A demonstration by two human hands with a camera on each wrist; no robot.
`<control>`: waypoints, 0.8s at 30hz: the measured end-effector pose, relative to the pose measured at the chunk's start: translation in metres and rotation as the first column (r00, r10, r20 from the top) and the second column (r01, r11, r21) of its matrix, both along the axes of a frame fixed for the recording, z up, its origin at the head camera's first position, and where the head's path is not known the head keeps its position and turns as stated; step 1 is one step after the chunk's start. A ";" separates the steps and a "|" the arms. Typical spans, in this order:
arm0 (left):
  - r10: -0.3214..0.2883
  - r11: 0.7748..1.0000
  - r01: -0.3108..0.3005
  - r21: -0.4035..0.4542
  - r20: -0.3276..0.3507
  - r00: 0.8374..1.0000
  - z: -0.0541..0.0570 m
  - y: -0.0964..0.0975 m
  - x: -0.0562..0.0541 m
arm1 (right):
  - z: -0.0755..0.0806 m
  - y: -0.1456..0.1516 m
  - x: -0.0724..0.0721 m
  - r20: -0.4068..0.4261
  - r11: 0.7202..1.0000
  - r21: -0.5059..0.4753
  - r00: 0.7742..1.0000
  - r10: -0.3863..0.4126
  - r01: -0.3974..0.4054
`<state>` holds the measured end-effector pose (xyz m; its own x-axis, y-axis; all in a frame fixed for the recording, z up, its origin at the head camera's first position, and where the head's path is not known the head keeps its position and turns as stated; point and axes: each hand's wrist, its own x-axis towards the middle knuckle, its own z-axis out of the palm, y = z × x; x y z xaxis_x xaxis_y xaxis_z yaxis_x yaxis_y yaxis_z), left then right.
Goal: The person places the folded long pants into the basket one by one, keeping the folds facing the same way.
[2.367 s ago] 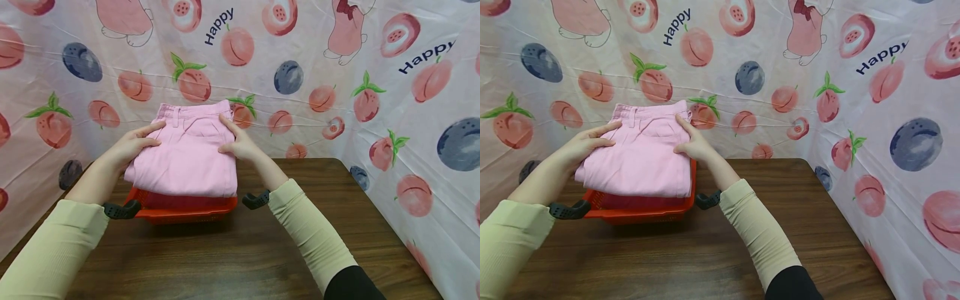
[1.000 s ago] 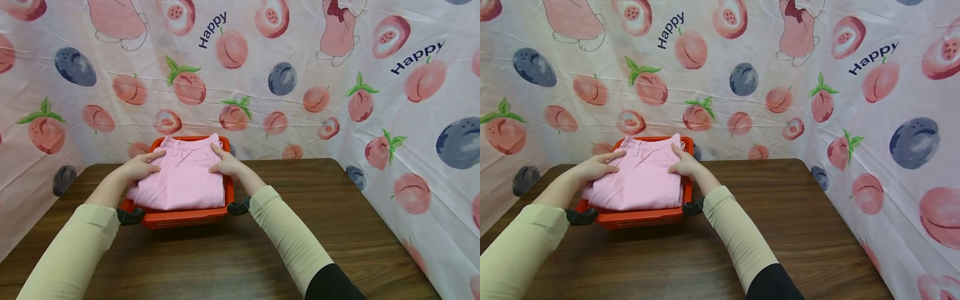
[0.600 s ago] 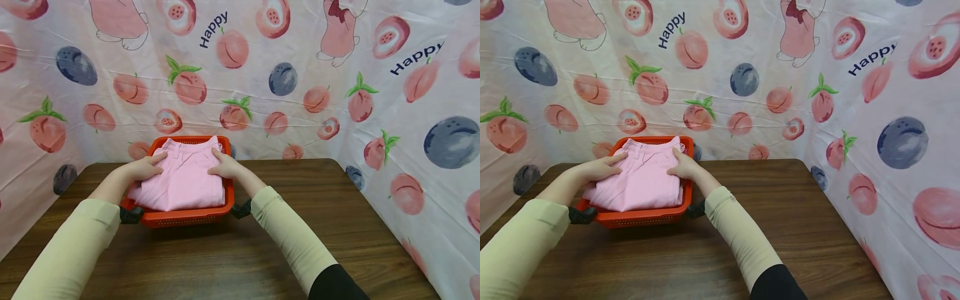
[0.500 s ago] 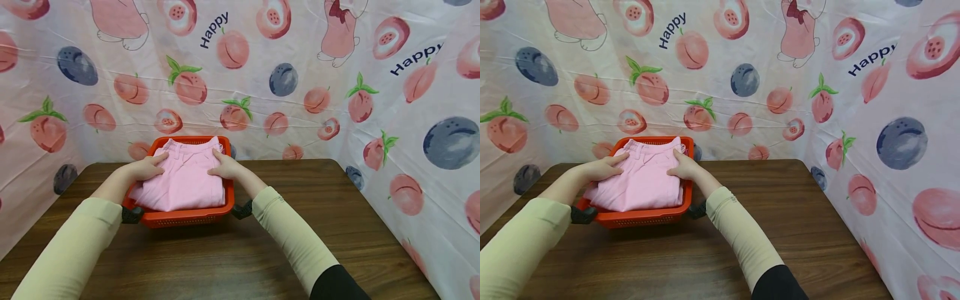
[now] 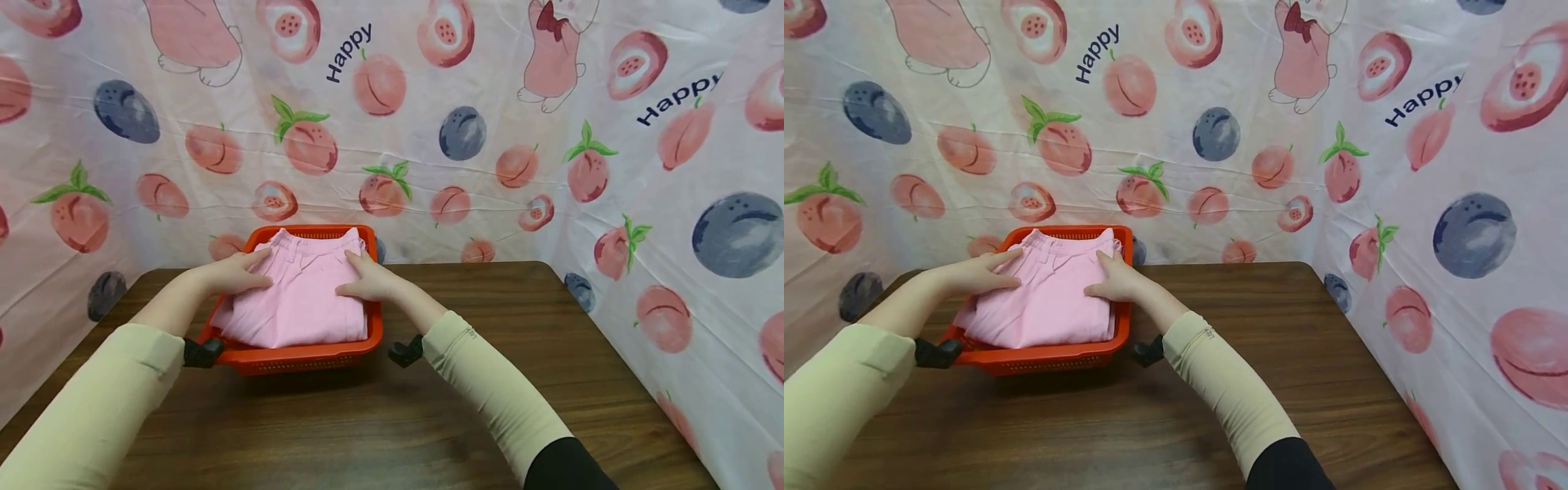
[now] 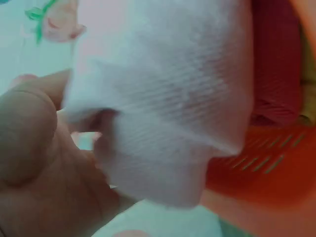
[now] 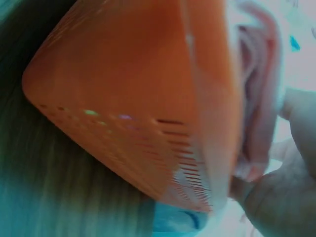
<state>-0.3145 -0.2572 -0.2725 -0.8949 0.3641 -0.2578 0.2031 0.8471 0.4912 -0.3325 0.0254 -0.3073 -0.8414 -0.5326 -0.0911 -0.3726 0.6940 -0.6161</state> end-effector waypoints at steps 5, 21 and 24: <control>-0.079 0.996 0.075 -0.054 -0.074 0.994 0.000 -0.003 0.019 | 0.007 0.009 0.015 -0.073 0.993 0.082 0.993 0.097 -0.091; -0.048 0.994 0.027 -0.103 -0.208 0.977 -0.044 -0.002 0.043 | -0.011 0.009 0.031 -0.134 0.920 0.370 0.972 0.192 -0.131; -0.039 0.989 0.005 -0.145 -0.237 0.971 -0.050 -0.002 0.040 | -0.016 0.009 0.029 -0.139 0.921 0.369 0.973 0.187 -0.124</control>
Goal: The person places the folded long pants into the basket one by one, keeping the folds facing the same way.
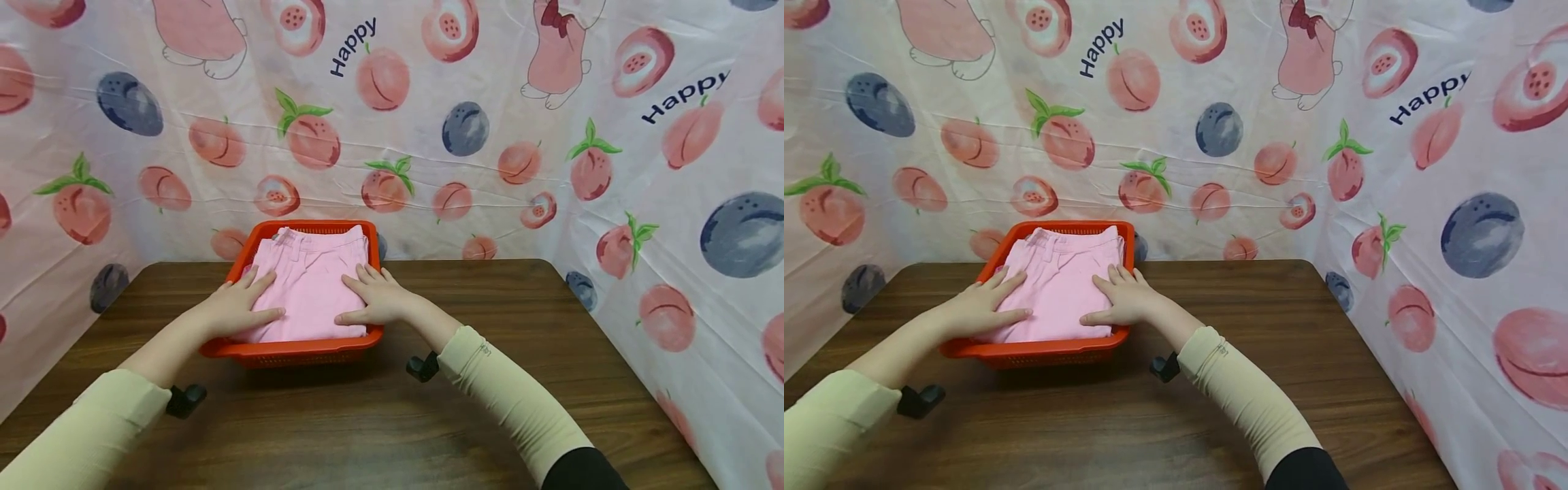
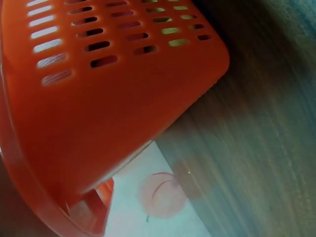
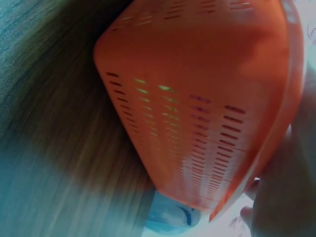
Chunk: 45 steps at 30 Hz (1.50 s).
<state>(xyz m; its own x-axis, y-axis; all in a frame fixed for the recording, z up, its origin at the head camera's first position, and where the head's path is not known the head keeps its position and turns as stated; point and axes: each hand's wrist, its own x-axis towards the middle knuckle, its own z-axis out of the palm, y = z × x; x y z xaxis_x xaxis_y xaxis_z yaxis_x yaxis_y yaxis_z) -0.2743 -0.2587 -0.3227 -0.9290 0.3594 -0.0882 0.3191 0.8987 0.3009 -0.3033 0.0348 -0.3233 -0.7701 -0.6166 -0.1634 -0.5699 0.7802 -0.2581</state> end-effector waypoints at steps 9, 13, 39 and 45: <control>0.048 0.997 -0.047 -0.060 0.012 0.999 -0.002 0.005 -0.008 | -0.004 0.000 -0.002 0.016 1.000 0.003 0.999 -0.031 0.031; 0.046 0.997 -0.044 -0.057 0.029 0.999 0.000 0.007 -0.009 | -0.002 0.000 -0.003 0.021 0.999 0.014 0.999 -0.034 0.034; -0.047 0.986 0.058 -0.157 0.070 0.996 0.045 0.033 -0.036 | 0.012 -0.001 -0.033 0.087 0.998 -0.034 0.995 -0.041 0.044; 0.042 0.975 -0.006 -0.221 0.158 0.987 0.050 0.047 -0.053 | 0.016 -0.001 -0.053 0.089 0.999 0.010 0.995 -0.052 0.052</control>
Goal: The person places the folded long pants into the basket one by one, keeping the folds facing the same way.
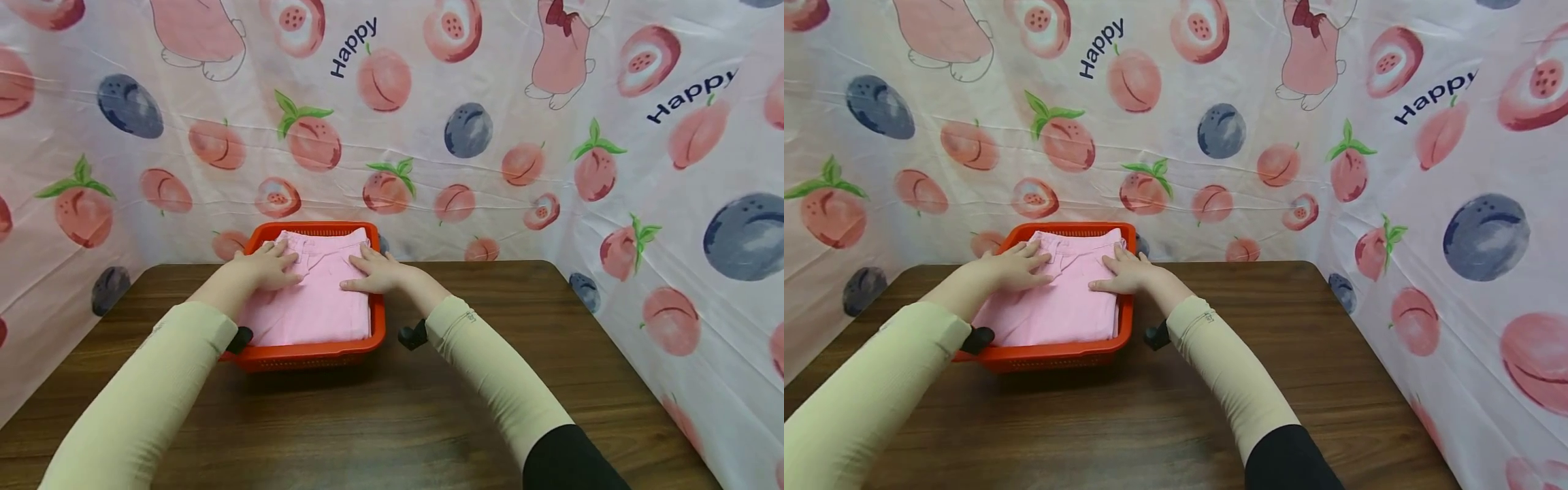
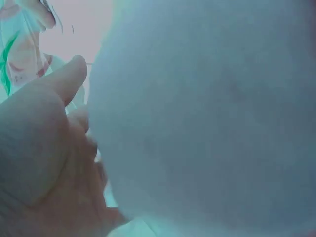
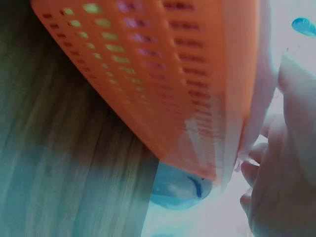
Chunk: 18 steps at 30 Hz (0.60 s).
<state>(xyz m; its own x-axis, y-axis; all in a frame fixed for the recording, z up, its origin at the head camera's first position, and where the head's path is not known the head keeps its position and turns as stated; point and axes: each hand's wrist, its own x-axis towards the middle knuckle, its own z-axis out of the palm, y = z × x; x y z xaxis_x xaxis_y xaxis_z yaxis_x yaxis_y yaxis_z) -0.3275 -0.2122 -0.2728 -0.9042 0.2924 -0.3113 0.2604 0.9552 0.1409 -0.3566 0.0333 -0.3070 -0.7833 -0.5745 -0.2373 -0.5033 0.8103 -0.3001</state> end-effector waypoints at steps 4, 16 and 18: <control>0.062 0.997 -0.064 0.037 0.071 0.996 -0.003 0.004 -0.006 | -0.001 0.000 -0.007 0.031 1.000 -0.013 1.000 0.000 0.001; 0.121 0.981 -0.138 0.140 0.122 0.985 -0.017 -0.006 -0.021 | -0.006 -0.007 -0.012 0.007 0.998 0.007 0.998 -0.058 0.058; 0.140 0.980 -0.155 0.123 0.123 0.983 -0.013 -0.004 -0.019 | -0.008 -0.007 -0.013 -0.023 0.998 0.020 0.998 -0.059 0.060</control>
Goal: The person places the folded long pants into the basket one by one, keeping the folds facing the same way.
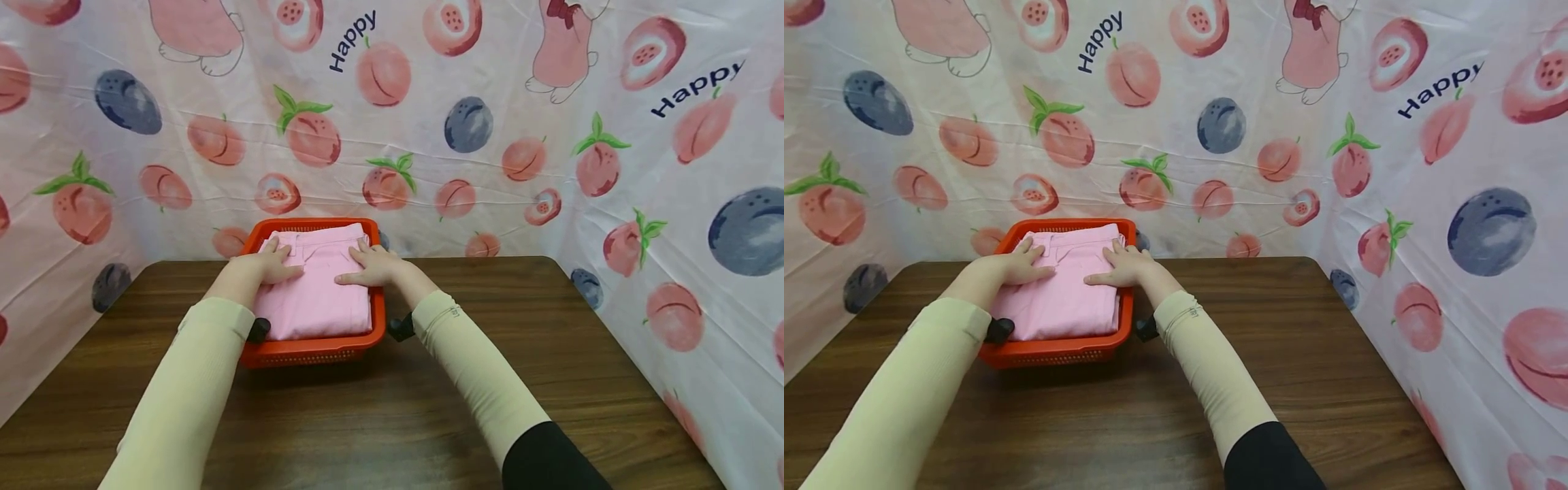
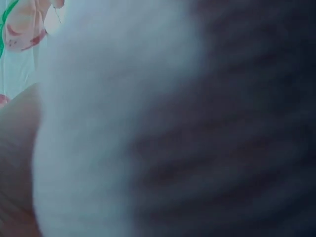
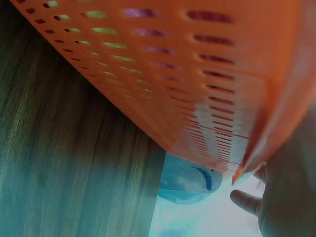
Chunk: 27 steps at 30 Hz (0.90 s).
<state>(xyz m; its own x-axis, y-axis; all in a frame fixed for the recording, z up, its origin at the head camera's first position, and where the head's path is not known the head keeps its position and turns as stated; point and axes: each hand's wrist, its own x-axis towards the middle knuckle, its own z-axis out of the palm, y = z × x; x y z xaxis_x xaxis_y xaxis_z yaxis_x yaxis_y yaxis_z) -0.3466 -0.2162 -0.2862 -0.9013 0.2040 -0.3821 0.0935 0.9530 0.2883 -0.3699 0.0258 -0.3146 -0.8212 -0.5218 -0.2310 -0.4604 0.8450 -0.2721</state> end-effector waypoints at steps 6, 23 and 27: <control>0.043 0.998 -0.042 -0.045 0.002 0.999 0.004 0.000 0.000 | -0.004 -0.002 -0.003 -0.046 1.000 -0.008 0.999 -0.021 0.021; -0.006 0.998 0.005 -0.060 -0.010 1.000 -0.001 -0.011 -0.004 | -0.002 0.007 -0.011 0.041 0.997 -0.064 0.998 0.041 -0.038; -0.056 0.998 0.055 -0.028 -0.024 0.998 -0.003 -0.015 -0.004 | -0.001 0.008 -0.010 0.063 0.995 -0.091 0.997 0.050 -0.044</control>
<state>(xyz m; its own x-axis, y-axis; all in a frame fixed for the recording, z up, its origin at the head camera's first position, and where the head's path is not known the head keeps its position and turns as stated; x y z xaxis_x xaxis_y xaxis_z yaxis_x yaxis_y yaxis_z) -0.3507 -0.2313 -0.2889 -0.8983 0.2438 -0.3654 0.1533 0.9535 0.2595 -0.3802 0.0334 -0.3158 -0.7803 -0.5802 -0.2334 -0.4778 0.7938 -0.3762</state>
